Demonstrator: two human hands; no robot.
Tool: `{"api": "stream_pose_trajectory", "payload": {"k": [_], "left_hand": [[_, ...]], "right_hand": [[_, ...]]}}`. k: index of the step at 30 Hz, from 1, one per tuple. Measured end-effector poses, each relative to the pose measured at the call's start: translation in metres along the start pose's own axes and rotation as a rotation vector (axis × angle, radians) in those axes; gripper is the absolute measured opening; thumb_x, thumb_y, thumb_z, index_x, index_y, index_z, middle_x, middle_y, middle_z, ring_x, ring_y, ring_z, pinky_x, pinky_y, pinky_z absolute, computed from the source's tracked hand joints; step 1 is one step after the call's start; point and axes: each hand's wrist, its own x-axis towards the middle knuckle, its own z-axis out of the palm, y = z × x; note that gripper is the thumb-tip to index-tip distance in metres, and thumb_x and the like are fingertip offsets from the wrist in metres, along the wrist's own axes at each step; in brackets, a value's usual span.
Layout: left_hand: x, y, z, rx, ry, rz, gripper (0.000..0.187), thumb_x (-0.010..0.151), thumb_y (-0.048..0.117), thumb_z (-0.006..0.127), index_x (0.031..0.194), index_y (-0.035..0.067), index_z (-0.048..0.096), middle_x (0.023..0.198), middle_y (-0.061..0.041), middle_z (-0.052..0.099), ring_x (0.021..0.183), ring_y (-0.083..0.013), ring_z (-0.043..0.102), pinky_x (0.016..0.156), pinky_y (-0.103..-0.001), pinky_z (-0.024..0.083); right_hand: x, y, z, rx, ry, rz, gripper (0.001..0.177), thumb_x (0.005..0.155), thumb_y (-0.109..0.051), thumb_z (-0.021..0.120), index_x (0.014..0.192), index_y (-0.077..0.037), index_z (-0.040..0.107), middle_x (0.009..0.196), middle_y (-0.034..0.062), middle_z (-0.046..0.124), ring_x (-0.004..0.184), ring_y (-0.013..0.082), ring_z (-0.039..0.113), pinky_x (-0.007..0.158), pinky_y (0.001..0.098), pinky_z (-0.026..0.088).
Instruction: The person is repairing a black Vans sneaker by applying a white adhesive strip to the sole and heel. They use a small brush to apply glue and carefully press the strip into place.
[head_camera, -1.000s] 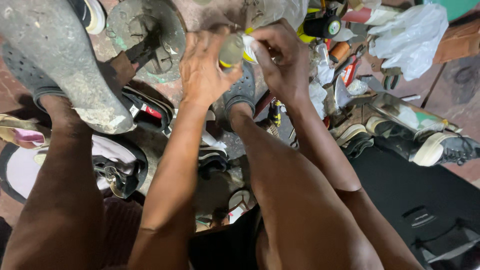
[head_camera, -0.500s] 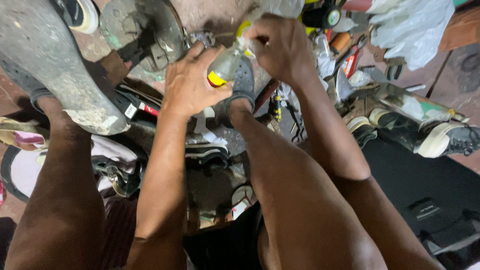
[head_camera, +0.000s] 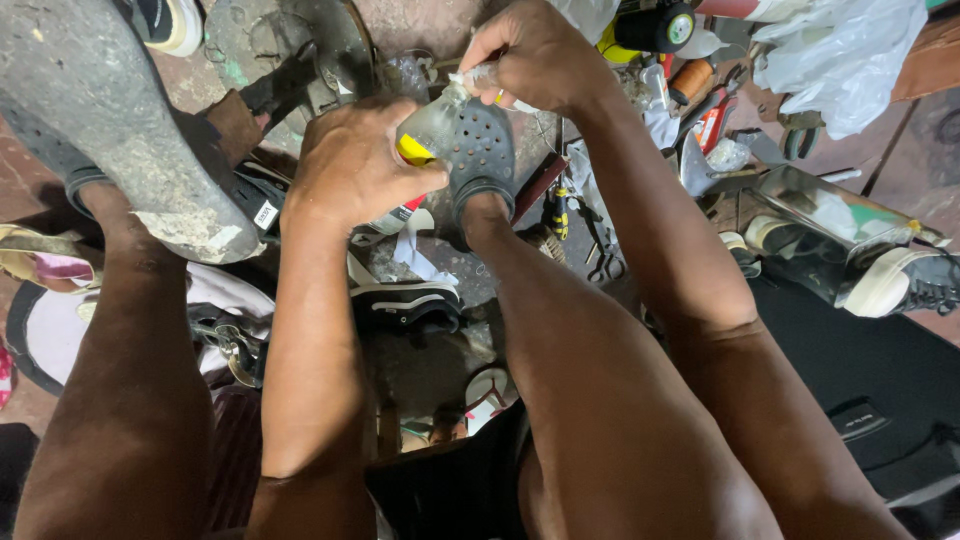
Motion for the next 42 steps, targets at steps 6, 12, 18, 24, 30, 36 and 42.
{"api": "stream_pose_trajectory", "payload": {"k": [6,12,18,24,30,36,42], "left_hand": [[0.002,-0.004,0.004,0.048,0.042,0.068,0.083,0.069,0.057,0.083,0.129,0.002,0.066,0.106,-0.025,0.073,0.099,-0.0418,0.067,0.092,-0.049,0.049],[0.008,0.003,0.005,0.013,0.094,0.029,0.075,0.074,0.049,0.085,0.134,0.01,0.064,0.116,-0.02,0.071,0.092,-0.0395,0.071,0.092,-0.048,0.053],[0.035,-0.001,0.036,0.099,0.449,0.153,0.077,0.071,0.026,0.093,0.138,0.011,0.058,0.13,-0.015,0.065,0.117,-0.0391,0.064,0.097,-0.048,0.054],[0.066,-0.013,0.074,-0.065,0.654,0.235,0.074,0.079,0.015,0.093,0.142,0.009,0.055,0.134,-0.017,0.063,0.122,-0.0395,0.059,0.106,-0.047,0.05],[0.099,-0.015,0.102,-0.02,0.706,0.176,0.066,0.081,0.018,0.092,0.138,0.011,0.057,0.124,-0.014,0.067,0.118,-0.0412,0.061,0.1,-0.048,0.051],[0.115,-0.009,0.098,0.016,0.6,0.052,0.056,0.083,0.032,0.094,0.124,0.012,0.062,0.112,-0.014,0.069,0.105,-0.039,0.066,0.087,-0.049,0.054],[0.065,-0.002,0.082,0.003,0.962,0.194,0.059,0.067,0.021,0.087,0.116,0.002,0.06,0.105,-0.021,0.069,0.094,-0.0396,0.068,0.079,-0.043,0.057]], "right_hand": [[0.0,0.008,0.002,0.023,-0.02,0.001,0.028,0.082,0.002,0.062,0.103,-0.003,0.079,0.085,0.0101,0.077,0.067,0.0119,0.073,0.059,0.0255,0.058],[-0.012,0.001,0.0,-0.041,0.158,-0.202,0.01,0.095,-0.003,0.073,0.103,-0.004,0.08,0.089,0.006,0.077,0.077,0.0114,0.071,0.066,0.0262,0.056],[-0.036,-0.02,0.006,-0.177,0.445,-0.38,0.007,0.101,-0.005,0.077,0.108,-0.006,0.079,0.094,0.0046,0.077,0.08,0.0089,0.072,0.069,0.0258,0.056],[-0.078,-0.018,0.022,0.403,0.529,-0.293,0.009,0.107,-0.006,0.076,0.113,0.001,0.074,0.101,0.0049,0.071,0.081,0.0089,0.066,0.07,0.0231,0.055],[-0.096,0.004,0.037,0.603,0.579,-0.15,0.01,0.103,-0.001,0.074,0.112,0.002,0.072,0.098,0.0054,0.071,0.08,0.0088,0.066,0.07,0.0238,0.056],[-0.1,0.012,0.035,0.622,0.571,-0.151,0.009,0.103,0.0,0.072,0.112,0.003,0.072,0.1,0.0059,0.071,0.081,0.0087,0.066,0.07,0.0239,0.056],[-0.115,0.014,0.031,0.616,0.577,-0.106,0.01,0.104,0.0,0.072,0.114,0.004,0.072,0.094,0.0077,0.072,0.079,0.0099,0.066,0.073,0.0243,0.055]]}}
